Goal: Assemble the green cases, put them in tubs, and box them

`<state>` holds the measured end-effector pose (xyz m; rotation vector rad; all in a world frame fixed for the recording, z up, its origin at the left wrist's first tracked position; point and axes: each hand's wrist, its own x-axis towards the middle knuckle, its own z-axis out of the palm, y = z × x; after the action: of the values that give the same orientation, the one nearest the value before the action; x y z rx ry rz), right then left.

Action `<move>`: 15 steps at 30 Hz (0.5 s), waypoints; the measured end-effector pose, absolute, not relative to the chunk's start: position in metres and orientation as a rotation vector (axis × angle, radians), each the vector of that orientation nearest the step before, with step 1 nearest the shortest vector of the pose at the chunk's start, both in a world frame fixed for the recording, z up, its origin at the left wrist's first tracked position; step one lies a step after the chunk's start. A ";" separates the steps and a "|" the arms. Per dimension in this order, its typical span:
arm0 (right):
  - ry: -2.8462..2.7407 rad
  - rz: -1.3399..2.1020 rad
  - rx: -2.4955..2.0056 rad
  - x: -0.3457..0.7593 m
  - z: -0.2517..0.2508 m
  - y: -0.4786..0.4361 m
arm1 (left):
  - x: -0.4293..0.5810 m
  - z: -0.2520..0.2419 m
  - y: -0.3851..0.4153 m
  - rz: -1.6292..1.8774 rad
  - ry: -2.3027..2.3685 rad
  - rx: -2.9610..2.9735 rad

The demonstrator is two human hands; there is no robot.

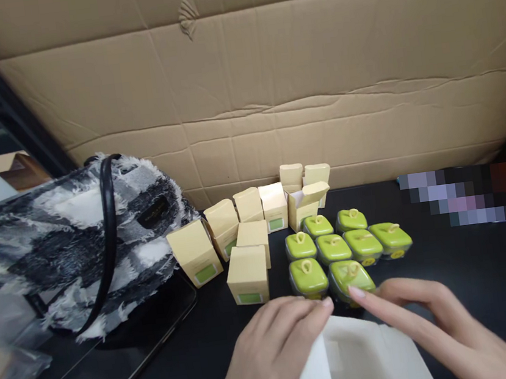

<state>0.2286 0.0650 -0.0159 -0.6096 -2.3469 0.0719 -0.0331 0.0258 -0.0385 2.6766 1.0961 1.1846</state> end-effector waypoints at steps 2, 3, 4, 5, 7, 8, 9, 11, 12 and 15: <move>-2.393 -0.225 -0.574 0.231 -0.016 0.070 | -0.031 -0.039 0.026 1.177 1.166 2.742; -2.410 -0.304 -0.557 0.232 -0.016 0.071 | -0.030 -0.040 0.026 1.205 1.192 2.741; -2.421 -0.343 -0.535 0.231 -0.017 0.071 | -0.029 -0.040 0.026 1.245 1.207 2.725; -2.427 -0.348 -0.526 0.231 -0.020 0.070 | -0.028 -0.041 0.027 1.271 1.214 2.703; -2.434 -0.311 -0.542 0.228 -0.029 0.066 | -0.027 -0.041 0.027 1.294 1.216 2.664; -2.431 -0.291 -0.566 0.226 -0.035 0.064 | -0.026 -0.041 0.027 1.286 1.214 2.653; -2.428 -0.281 -0.597 0.224 -0.041 0.062 | -0.026 -0.040 0.026 1.260 1.214 2.651; -2.412 -0.292 -0.651 0.219 -0.052 0.059 | -0.027 -0.039 0.023 1.116 1.250 2.646; -2.402 -0.309 -0.673 0.217 -0.056 0.057 | -0.027 -0.038 0.021 1.021 1.271 2.637; -2.439 -0.360 -0.690 0.210 -0.059 0.054 | -0.028 -0.042 0.013 0.805 1.294 2.554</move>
<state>0.2104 0.0542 -0.0585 -0.6905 -2.4386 -0.3603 -0.0278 0.0133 -0.0421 2.5542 1.2938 0.8048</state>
